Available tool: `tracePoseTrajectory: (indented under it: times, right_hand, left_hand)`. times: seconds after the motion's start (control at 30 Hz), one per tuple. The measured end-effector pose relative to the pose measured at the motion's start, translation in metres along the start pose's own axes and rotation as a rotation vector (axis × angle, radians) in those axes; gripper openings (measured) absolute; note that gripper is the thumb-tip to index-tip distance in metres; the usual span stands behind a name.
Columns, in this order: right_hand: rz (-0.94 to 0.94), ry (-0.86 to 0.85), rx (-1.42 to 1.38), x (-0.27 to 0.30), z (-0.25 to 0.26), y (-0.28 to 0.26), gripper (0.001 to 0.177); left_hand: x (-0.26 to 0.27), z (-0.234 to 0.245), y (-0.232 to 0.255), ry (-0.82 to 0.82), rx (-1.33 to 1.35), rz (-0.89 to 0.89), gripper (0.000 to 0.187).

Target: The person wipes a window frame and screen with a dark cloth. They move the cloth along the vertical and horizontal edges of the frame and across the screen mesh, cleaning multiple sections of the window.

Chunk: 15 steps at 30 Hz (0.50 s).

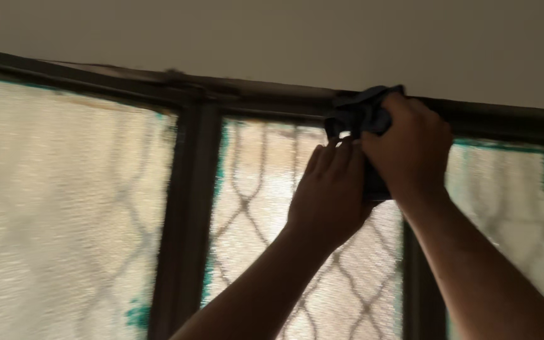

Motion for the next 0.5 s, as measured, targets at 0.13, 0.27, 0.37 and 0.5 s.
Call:
tracePoseTrajectory:
  times: [0.13,0.27,0.37,0.5]
  right_hand:
    - [-0.012,-0.029,0.010,0.004,0.000,0.042,0.026]
    - [-0.030,0.024,0.042,0.009,-0.005,0.047,0.024]
    - [-0.016,0.079,-0.102,0.014,-0.004,0.034,0.019]
    - [0.044,0.066,-0.237,0.017,-0.007,-0.011,0.015]
  left_hand:
    - [-0.018,-0.046,0.013,-0.080,-0.036,0.057,0.072]
    - [-0.009,-0.040,0.013,0.006,-0.074,-0.001,0.063]
    - [-0.002,-0.036,0.007,-0.062,-0.189,0.006,0.050]
    - [0.023,-0.006,0.006,-0.094,-0.445,0.038,0.039]
Point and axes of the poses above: each hand's wrist, its own x-axis away from the middle knuckle, its own z-axis out of the back of the hand, y = z × x, the point moved 10 cm from there along -x, towards the middle knuckle, and after that the axes turned 13 degrees about x, right-handed, at the moved point
